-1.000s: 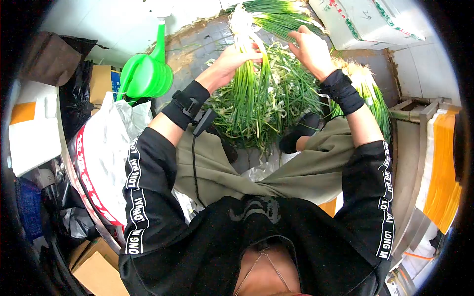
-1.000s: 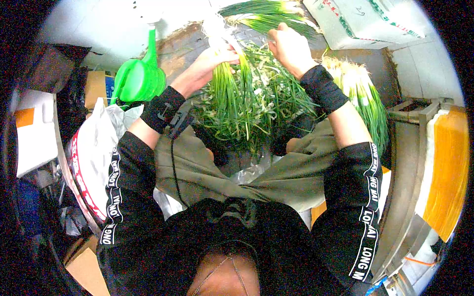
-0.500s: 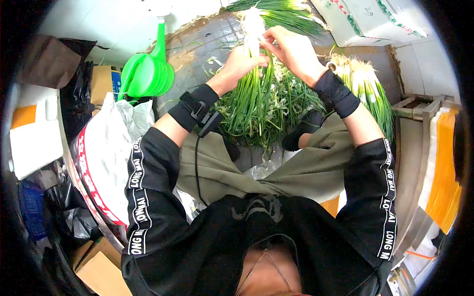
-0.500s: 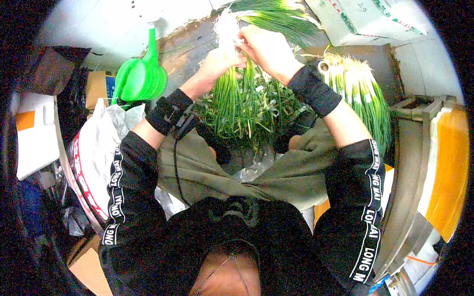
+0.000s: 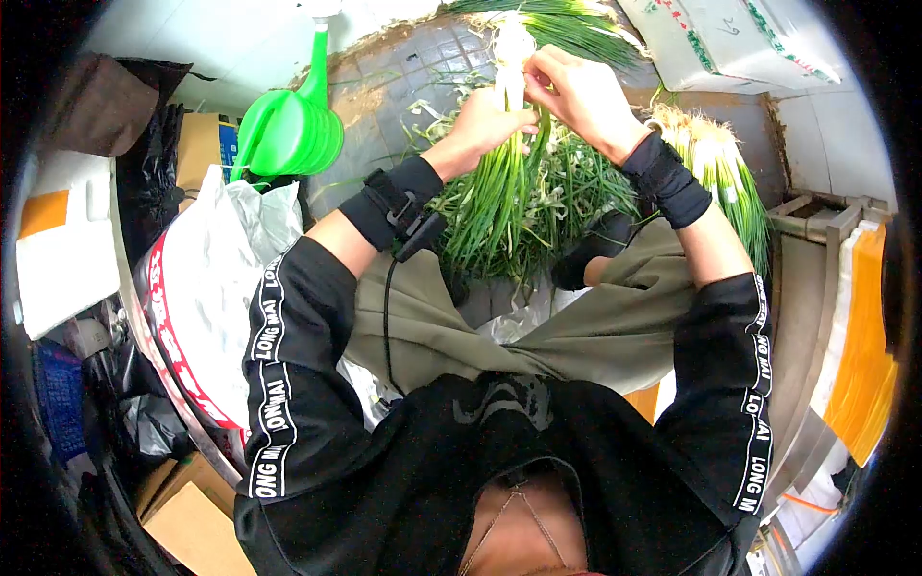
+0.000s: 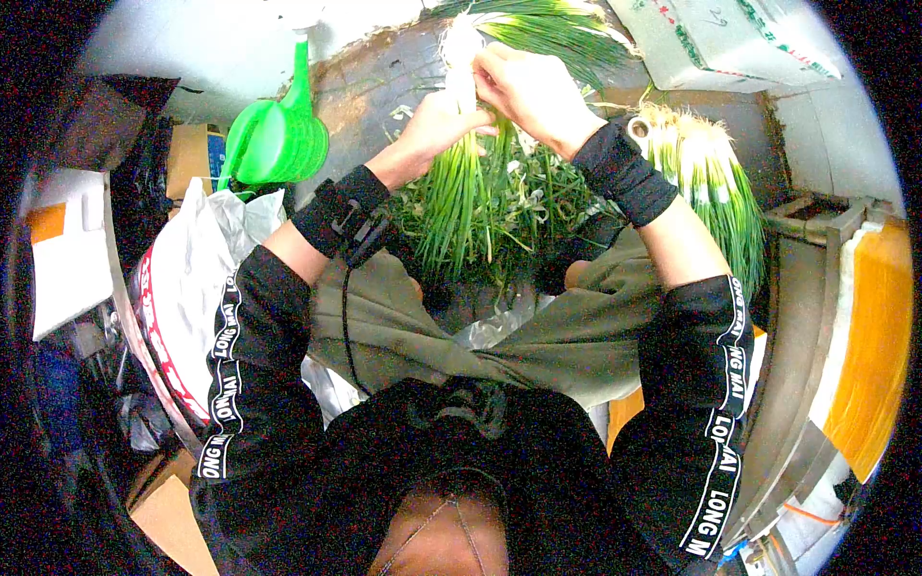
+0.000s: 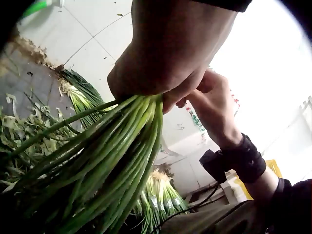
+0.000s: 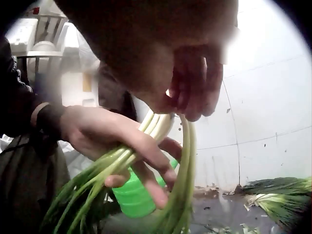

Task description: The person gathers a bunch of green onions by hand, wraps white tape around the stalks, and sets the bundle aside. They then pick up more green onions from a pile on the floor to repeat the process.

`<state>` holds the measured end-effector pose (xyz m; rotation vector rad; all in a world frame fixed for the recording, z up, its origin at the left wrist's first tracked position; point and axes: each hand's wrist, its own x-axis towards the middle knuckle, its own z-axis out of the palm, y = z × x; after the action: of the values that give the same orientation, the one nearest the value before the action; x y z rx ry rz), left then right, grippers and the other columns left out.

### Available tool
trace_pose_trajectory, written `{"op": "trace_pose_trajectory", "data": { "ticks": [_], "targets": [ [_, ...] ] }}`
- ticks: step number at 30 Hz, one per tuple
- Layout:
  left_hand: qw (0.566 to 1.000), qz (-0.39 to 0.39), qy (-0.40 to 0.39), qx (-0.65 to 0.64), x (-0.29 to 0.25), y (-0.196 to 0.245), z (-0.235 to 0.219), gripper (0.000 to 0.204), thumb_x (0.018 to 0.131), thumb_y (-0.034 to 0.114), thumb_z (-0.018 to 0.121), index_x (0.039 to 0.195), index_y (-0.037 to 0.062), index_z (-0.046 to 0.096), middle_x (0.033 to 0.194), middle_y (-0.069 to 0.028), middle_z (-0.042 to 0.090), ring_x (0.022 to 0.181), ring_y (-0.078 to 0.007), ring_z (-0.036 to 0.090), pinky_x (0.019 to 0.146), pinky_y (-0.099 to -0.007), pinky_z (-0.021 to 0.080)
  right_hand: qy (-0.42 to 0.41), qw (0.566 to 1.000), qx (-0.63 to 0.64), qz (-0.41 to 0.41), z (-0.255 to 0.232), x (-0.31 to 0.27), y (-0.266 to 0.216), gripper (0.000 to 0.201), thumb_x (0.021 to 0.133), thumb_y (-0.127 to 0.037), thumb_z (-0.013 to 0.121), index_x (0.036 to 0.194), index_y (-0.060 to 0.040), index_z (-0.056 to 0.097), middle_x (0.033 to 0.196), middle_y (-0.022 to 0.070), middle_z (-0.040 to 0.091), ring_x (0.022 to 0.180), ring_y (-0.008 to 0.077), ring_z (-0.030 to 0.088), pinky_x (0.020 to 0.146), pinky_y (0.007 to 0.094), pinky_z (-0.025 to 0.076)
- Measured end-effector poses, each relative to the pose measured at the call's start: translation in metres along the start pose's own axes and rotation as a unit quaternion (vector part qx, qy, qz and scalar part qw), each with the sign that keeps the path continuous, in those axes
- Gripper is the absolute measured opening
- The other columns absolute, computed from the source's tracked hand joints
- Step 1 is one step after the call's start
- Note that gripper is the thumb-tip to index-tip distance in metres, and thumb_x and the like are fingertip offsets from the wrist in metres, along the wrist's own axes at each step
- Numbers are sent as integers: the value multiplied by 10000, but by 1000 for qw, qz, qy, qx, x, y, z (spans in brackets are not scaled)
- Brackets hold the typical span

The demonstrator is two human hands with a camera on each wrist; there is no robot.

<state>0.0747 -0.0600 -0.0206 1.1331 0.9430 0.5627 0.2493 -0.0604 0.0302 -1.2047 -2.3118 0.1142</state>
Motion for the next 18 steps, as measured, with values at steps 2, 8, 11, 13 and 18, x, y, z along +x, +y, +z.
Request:
{"op": "trace_pose_trajectory", "data": {
  "ticks": [2,8,11,13,18],
  "targets": [
    [1000,-4,-5,1,-2,2,-1,304,886,133,668,1153,4,604,1029,-94,669,930,-199,689,617,-305,588,-10,1000,-19,-22,-2,1,0,157,888,-212,611,925,-67,565,828,124,603,727,344,639,637,418,518],
    [993,-9,-80,-85,-4,4,-6,340,889,132,686,1187,7,579,1053,-98,656,847,-211,702,541,-296,553,-62,997,-7,-54,-11,1,1,194,889,-212,603,1018,-77,553,896,116,599,820,317,650,644,395,528],
    [993,-13,-92,-67,-4,7,-7,352,888,134,690,1191,3,568,1025,-96,654,810,-201,700,531,-296,543,-40,991,-50,-119,-19,6,-2,228,862,-204,625,1038,-82,546,919,104,597,844,303,648,656,387,530],
    [994,-41,-101,-33,-1,3,-9,380,896,181,689,1208,4,565,1060,-88,653,844,-189,693,553,-281,540,-20,989,-81,-125,-27,7,2,233,857,-200,632,1041,-85,546,926,98,595,842,300,648,661,385,530],
    [992,-35,-117,-32,-2,-7,-11,478,888,266,715,1226,-24,541,1060,-89,653,866,-164,684,561,-272,531,108,993,-40,-19,-35,12,16,148,816,-137,723,893,-73,614,752,77,623,650,253,626,599,328,509]
  ]
}}
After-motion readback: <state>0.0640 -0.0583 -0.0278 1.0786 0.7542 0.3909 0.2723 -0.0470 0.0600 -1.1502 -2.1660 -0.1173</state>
